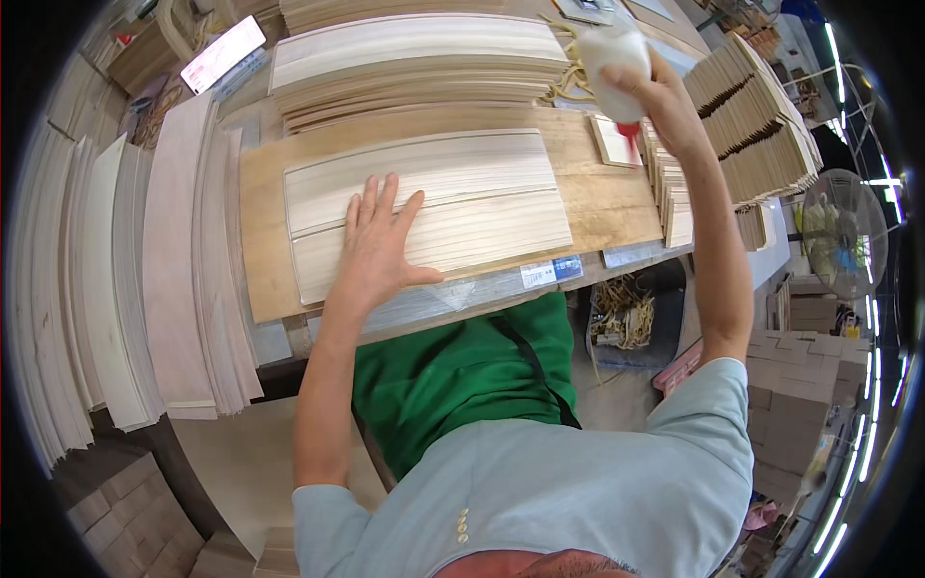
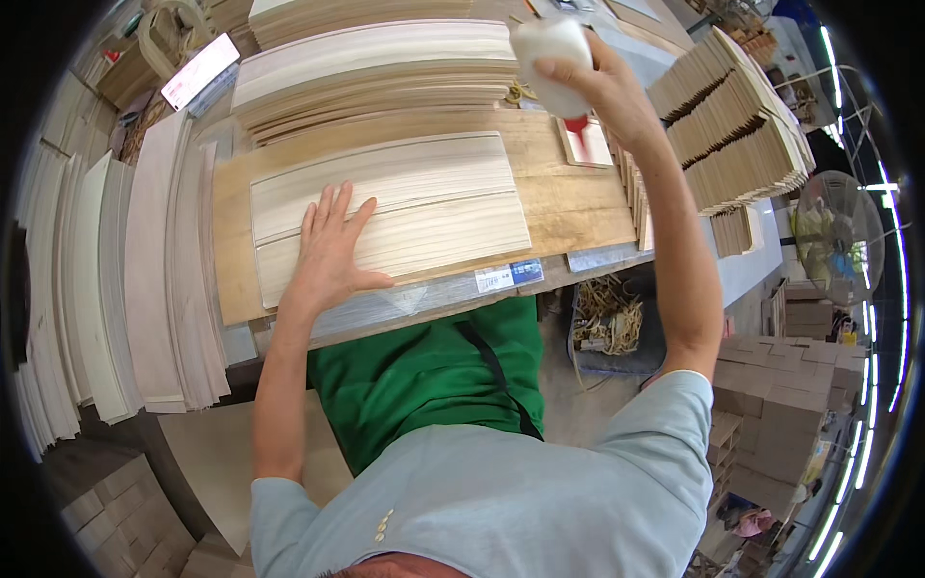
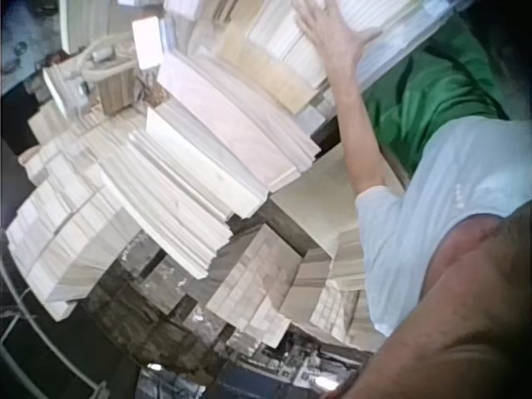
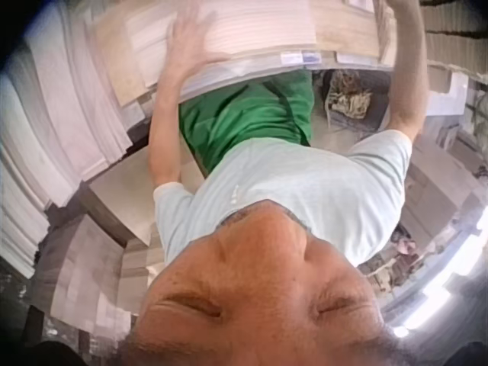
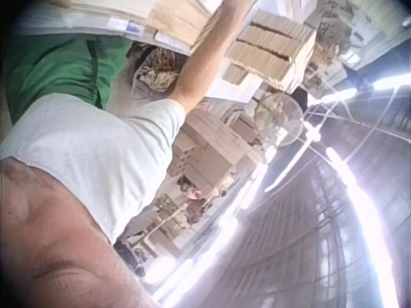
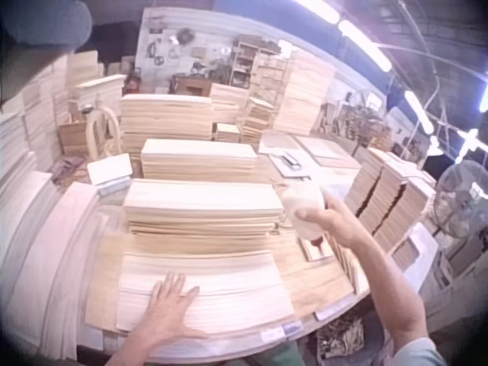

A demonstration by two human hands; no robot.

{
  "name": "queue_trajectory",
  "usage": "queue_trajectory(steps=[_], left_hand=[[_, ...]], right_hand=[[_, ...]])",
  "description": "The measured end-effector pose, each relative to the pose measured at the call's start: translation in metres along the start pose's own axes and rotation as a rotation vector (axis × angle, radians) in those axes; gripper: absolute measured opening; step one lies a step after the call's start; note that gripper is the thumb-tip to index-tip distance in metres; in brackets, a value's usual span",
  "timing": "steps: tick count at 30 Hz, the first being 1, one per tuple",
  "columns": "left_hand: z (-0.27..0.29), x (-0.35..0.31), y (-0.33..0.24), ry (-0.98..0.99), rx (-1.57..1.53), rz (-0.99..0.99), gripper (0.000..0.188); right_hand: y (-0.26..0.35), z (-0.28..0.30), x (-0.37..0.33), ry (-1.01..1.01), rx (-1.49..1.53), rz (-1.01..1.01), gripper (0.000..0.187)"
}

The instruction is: The recorder applies glue to wooden slats and assembles them into rectangular boxes at a workshop bench.

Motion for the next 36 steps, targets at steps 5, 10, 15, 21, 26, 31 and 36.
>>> queue_trajectory(steps=[5,10,15,21,26,31,36], left_hand=[[0.003,-0.007,0.006,0.136,0.179,0.039,0.103],[0.077,-0.020,0.014,-0.187,0.244,0.114,0.078],[0.195,-0.105,0.103,-0.285,0.583,0.623,0.066],[0.204,-0.142,0.158,-0.209,0.419,0.845,0.063],[0.220,-0.146,0.165,-0.325,0.238,0.868,0.071],[0.220,-0.159,0.174,-0.520,-0.211,0.916,0.073],[0.251,-0.163,0.129,-0.617,0.118,0.817,0.062]], right_hand=[[-0.058,-0.033,0.026,0.363,-1.011,0.015,0.050],[-0.131,-0.056,0.031,0.519,-1.518,0.014,0.017],[-0.121,-0.084,0.037,0.420,-1.568,0.249,0.012],[-0.050,-0.123,0.009,0.428,-1.138,0.347,0.028],[-0.002,-0.130,-0.037,0.399,-0.819,0.427,0.037],[0.023,-0.124,-0.062,0.369,-0.621,0.481,0.033],[0.034,-0.099,-0.078,0.218,-0.426,0.484,0.036]])
Point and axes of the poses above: each hand's wrist, its own x-axis towards the middle knuckle, its own z-axis out of the back of the hand, y = z × x, the point moved 10 cm from there along x, towards the middle knuckle, and after that the axes turned 2 degrees about x, right-handed, at the moved point
